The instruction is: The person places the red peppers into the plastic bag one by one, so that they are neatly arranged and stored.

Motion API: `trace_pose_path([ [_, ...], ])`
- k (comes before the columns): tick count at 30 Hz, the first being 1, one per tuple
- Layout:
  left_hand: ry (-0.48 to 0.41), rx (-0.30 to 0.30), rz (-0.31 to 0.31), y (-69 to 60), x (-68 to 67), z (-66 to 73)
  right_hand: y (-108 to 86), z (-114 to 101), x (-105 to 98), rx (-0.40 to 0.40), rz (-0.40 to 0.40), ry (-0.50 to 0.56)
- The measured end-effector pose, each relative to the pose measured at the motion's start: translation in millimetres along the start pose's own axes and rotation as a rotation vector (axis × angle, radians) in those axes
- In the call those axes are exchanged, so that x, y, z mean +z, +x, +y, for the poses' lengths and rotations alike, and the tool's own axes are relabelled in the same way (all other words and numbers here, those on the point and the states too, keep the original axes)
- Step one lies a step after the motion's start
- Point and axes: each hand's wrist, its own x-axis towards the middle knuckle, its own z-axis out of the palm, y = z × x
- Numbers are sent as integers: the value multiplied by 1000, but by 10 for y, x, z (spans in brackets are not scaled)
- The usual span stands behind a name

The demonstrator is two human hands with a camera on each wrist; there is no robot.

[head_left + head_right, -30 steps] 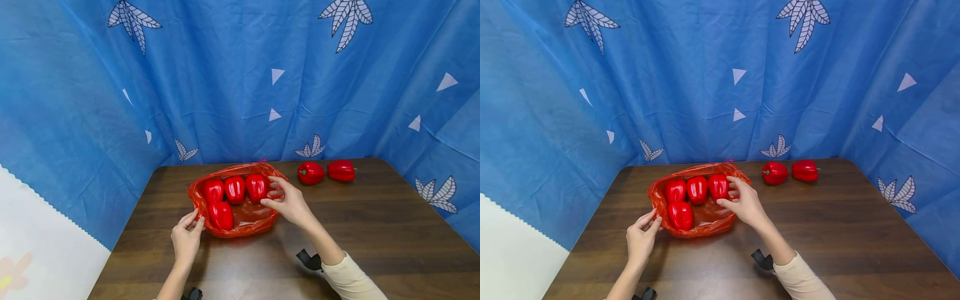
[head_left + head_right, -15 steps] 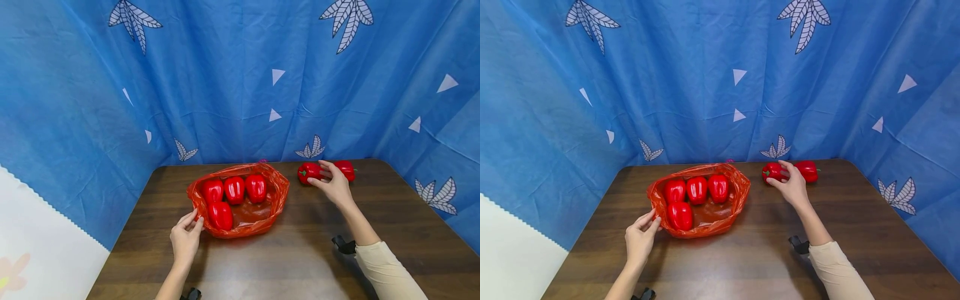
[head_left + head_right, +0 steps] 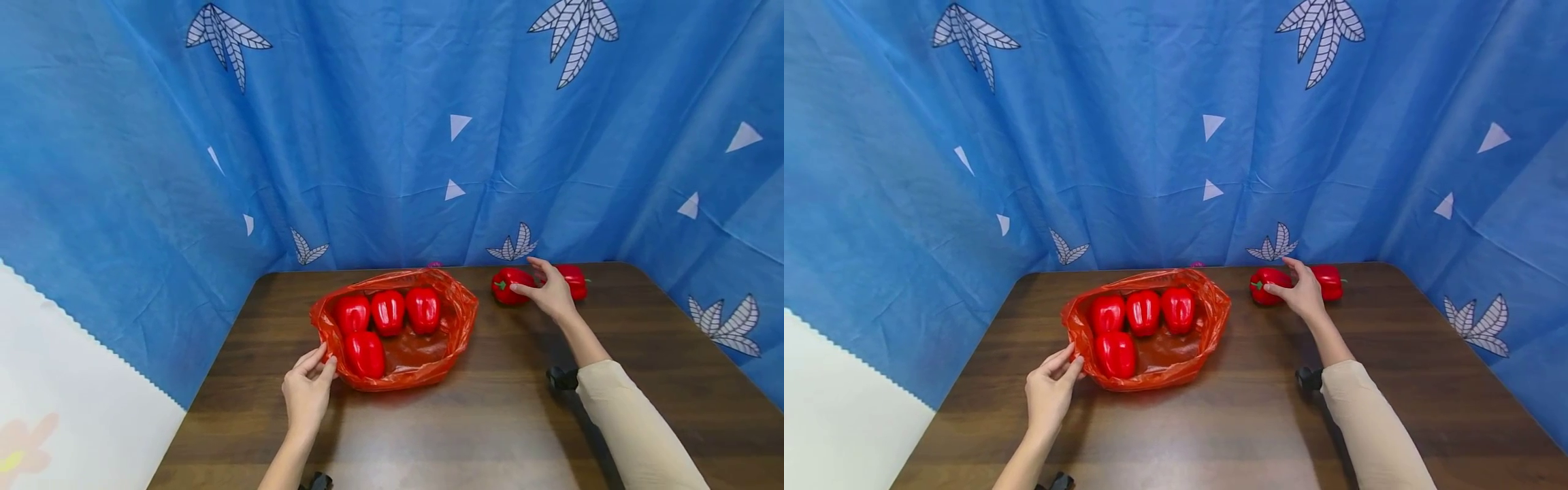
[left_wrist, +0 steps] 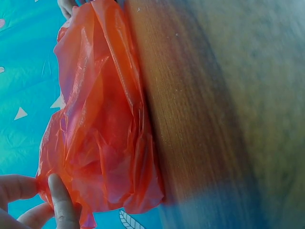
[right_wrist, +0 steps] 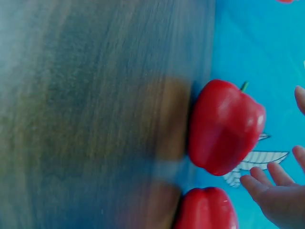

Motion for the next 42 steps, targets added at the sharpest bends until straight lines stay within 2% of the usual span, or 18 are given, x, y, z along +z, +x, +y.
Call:
trace_pose_path([
  [7, -9, 9, 3, 0, 7, -10, 108, 106, 55, 51, -52, -10],
  [18, -12, -22, 7, 9, 13, -5, 146, 177, 137, 98, -100, -31],
  [34, 20, -9, 34, 14, 27, -20, 113, 218, 193, 76, -82, -119],
  [42, -2, -21, 15, 5, 13, 6, 85, 220, 212, 76, -55, -122],
])
